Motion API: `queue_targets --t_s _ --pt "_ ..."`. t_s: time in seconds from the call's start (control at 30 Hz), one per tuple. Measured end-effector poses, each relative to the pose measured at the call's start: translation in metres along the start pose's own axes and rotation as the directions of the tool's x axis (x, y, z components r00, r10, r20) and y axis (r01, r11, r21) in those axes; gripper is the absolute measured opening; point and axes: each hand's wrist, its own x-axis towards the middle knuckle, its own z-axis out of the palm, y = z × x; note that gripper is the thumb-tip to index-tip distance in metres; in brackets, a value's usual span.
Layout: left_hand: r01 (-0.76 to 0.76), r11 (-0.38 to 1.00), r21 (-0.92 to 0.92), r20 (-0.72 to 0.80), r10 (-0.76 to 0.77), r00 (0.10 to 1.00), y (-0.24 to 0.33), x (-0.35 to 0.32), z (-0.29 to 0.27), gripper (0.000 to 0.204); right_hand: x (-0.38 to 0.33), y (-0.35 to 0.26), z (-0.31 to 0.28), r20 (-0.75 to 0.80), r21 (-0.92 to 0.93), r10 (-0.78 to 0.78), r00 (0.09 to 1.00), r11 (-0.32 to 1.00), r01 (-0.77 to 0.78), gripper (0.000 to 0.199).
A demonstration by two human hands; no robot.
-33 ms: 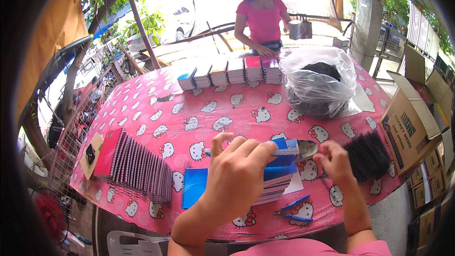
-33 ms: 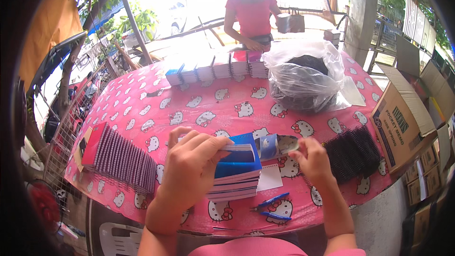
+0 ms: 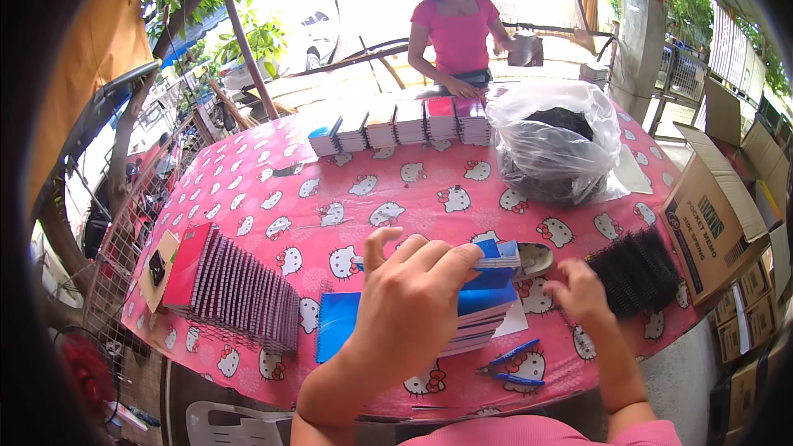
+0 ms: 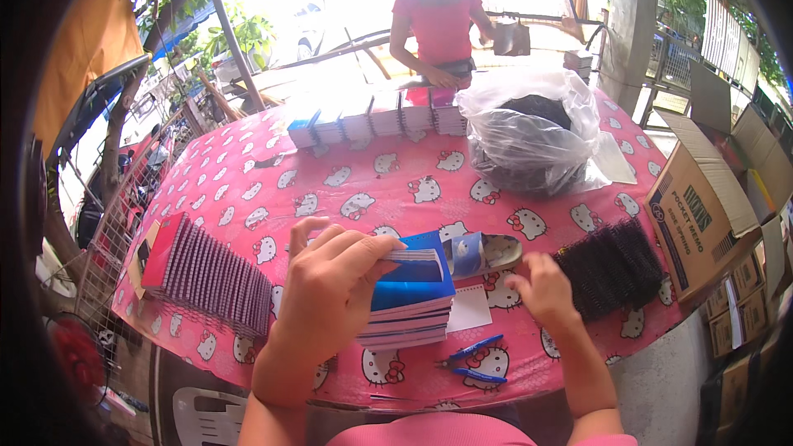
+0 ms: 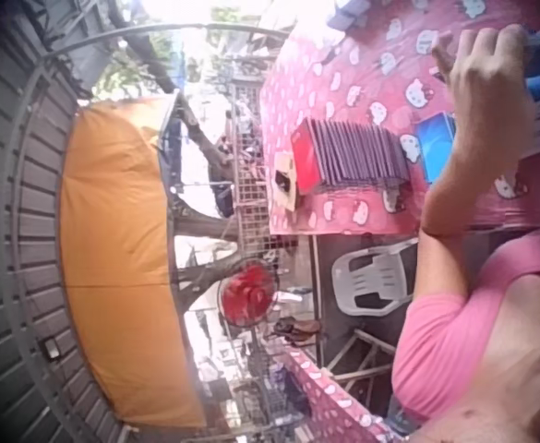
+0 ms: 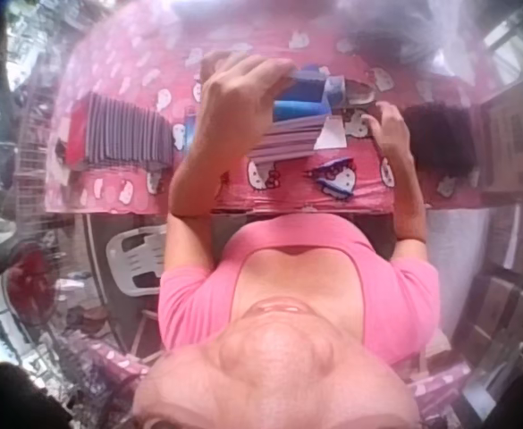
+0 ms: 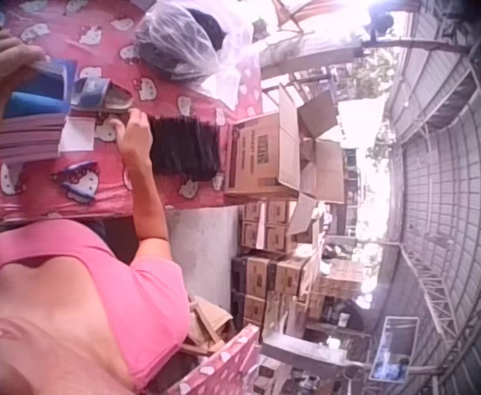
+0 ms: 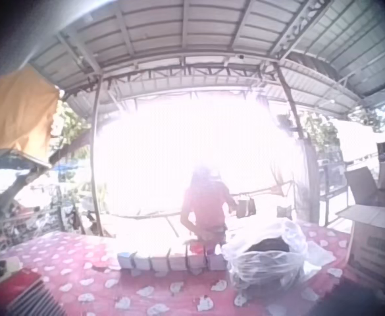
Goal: The person assembles notebooks by threading a spiral wire through the pre-punched holes of a stack of pages and covers, then uses pliers to trim and secure the wire.
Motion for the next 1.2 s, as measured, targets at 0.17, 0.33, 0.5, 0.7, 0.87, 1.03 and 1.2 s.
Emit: queue_targets --t_s 0.17,0.33,0.5,0.7,0.87,1.03,1.2 --pt "-0.003 0.998 0.069 -0.001 0.003 1.0 0.0 -0.001 0.0 0.016 -0.034 0.025 0.04 0.109 0.007 0.031 0.994 0.999 -0.032 0.022" --pt "0.111 0.992 -0.062 -0.018 -0.112 0.994 0.005 0.004 -0.002 0.012 -0.015 -0.018 -0.008 0.081 0.214 -0.021 0.997 0.977 0.003 0.023" --pt "0.038 0.997 -0.067 -0.067 -0.042 0.997 -0.004 0.002 0.007 0.009 0.014 -0.079 -0.051 -0.093 0.484 -0.163 0.982 0.855 0.188 0.017" --pt "0.021 1.0 0.02 -0.216 -0.016 0.976 0.003 0.004 0.017 0.006 0.046 -0.153 -0.103 -0.289 0.505 -0.442 0.849 0.683 0.527 0.019" --pt "0.044 0.998 -0.035 -0.186 -0.05 0.981 0.0 -0.001 0.015 0.007 0.055 -0.15 -0.107 0.017 0.745 -0.291 0.957 0.642 0.182 0.014" --pt "0.026 0.997 -0.079 -0.215 -0.042 0.976 0.0 -0.003 0.02 0.008 0.054 -0.153 -0.123 0.248 0.688 -0.386 0.889 0.716 0.119 0.013" --pt "0.039 0.998 -0.043 -0.246 -0.048 0.968 -0.001 -0.003 0.024 0.011 0.051 -0.163 -0.119 -0.041 0.404 -0.593 0.804 0.727 0.556 0.012"
